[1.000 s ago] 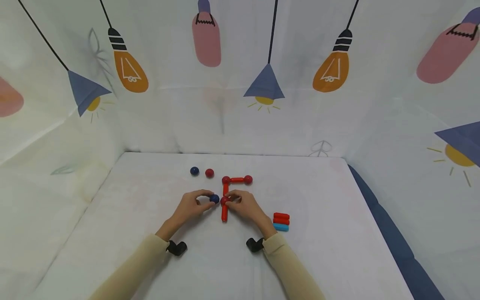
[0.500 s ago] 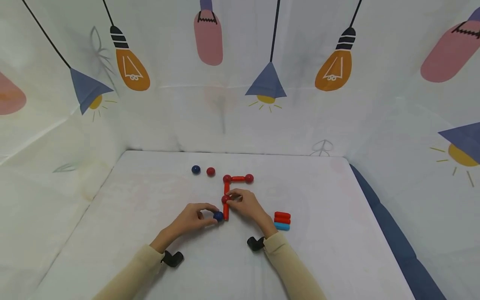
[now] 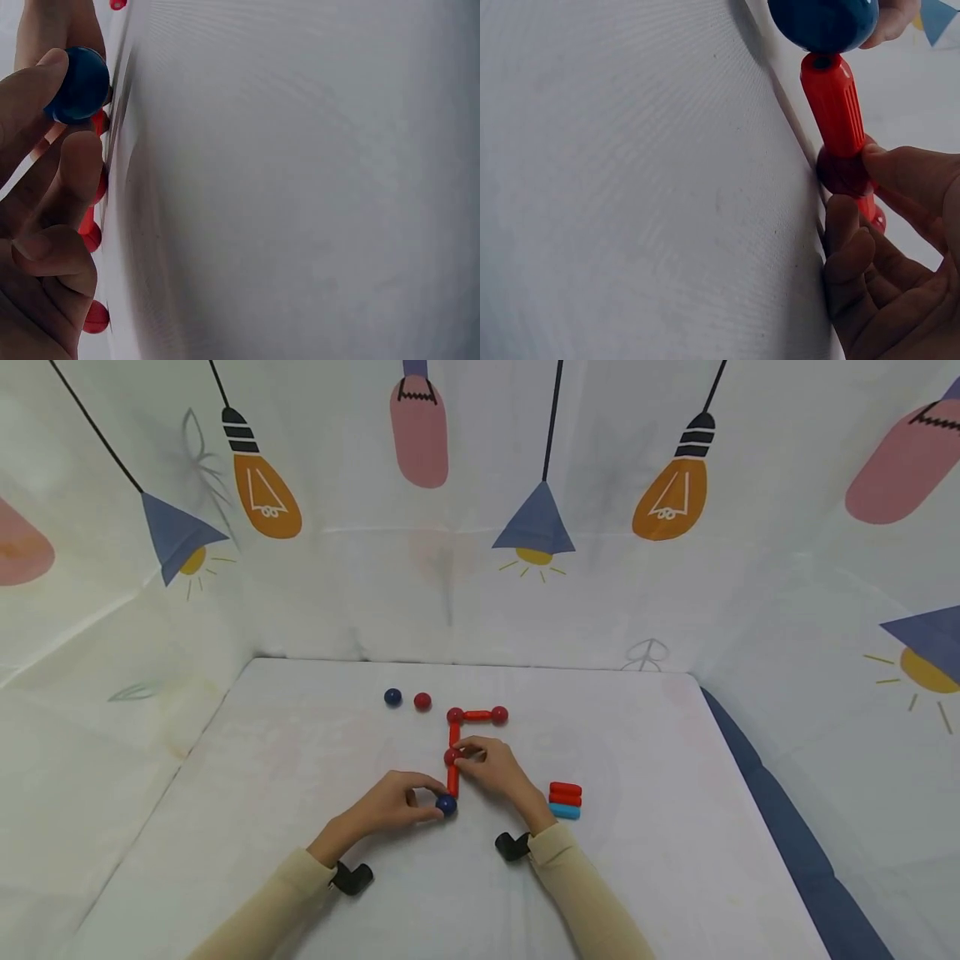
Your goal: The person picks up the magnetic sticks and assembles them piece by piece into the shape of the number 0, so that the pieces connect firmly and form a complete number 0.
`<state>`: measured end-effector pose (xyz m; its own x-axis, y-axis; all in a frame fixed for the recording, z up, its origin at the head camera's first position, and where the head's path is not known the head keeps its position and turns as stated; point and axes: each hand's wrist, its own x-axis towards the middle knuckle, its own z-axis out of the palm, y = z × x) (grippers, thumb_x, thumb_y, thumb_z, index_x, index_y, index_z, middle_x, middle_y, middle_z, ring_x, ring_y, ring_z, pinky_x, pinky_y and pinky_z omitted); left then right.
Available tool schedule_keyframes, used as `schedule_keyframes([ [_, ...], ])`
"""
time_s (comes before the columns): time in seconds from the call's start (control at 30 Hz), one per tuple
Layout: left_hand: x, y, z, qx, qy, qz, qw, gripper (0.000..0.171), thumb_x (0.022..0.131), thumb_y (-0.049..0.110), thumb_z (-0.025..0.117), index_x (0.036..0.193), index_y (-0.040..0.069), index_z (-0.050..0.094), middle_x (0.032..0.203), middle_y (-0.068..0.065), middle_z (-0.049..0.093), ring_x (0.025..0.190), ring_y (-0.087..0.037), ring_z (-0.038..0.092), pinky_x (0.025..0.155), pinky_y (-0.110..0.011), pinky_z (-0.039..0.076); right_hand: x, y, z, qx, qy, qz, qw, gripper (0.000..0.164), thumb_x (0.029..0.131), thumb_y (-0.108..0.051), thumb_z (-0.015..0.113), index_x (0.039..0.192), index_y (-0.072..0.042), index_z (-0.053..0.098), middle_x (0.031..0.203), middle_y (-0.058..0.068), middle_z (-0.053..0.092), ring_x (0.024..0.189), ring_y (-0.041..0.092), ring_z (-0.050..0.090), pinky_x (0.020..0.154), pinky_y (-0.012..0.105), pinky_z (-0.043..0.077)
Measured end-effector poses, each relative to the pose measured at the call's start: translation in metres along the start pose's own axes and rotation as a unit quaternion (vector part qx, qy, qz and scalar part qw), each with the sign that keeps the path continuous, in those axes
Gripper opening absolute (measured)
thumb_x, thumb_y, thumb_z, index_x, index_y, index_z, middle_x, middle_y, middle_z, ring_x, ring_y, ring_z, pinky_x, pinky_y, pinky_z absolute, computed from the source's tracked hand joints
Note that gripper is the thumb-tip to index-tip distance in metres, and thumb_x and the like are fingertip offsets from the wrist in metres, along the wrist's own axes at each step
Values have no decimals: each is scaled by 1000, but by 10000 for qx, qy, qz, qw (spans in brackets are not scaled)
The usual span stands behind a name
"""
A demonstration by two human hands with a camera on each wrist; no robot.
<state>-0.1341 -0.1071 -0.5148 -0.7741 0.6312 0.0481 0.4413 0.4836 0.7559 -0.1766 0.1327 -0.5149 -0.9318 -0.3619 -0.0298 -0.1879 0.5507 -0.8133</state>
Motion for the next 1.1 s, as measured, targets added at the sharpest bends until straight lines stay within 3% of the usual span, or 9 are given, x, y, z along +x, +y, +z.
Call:
schedule_keyframes([
  [0.23, 4, 3, 3, 171, -32, 67, 9998, 28, 89, 28, 82, 116, 20, 77, 106, 8, 76, 74, -4, 59, 66, -20, 52, 1, 1, -1, -35, -18, 19, 10000, 27, 97, -18, 72, 124, -15, 73, 112, 3, 75, 104, 20, 66, 95, 42, 57],
  [0.57, 6, 6, 6, 127, -124, -190, 9997, 26, 90, 27, 82, 115, 21, 76, 106, 8, 75, 73, -3, 57, 66, -20, 52, 2, 1, -1, -40, -58, 42, 10000, 27, 97, -17, 72, 124, -14, 73, 112, 3, 75, 104, 20, 67, 95, 42, 57],
  [0.9, 1, 2, 11, -150, 29, -265, 9995, 26, 90, 29, 81, 115, 23, 75, 108, 7, 75, 74, -3, 58, 65, -22, 51, -1, -6, -3, -241, -84, 79, 9996, 31, 97, -17, 71, 128, -15, 71, 116, 4, 75, 107, 21, 67, 96, 42, 57],
  [1.1, 2, 4, 12, -171, 260, -450, 9985, 30, 91, 30, 80, 119, 22, 74, 111, 6, 76, 78, -4, 60, 68, -22, 53, -9, -11, -13, -379, -193, 128, 9990, 34, 97, -19, 71, 131, -14, 68, 119, 7, 74, 102, 24, 70, 86, 38, 61],
])
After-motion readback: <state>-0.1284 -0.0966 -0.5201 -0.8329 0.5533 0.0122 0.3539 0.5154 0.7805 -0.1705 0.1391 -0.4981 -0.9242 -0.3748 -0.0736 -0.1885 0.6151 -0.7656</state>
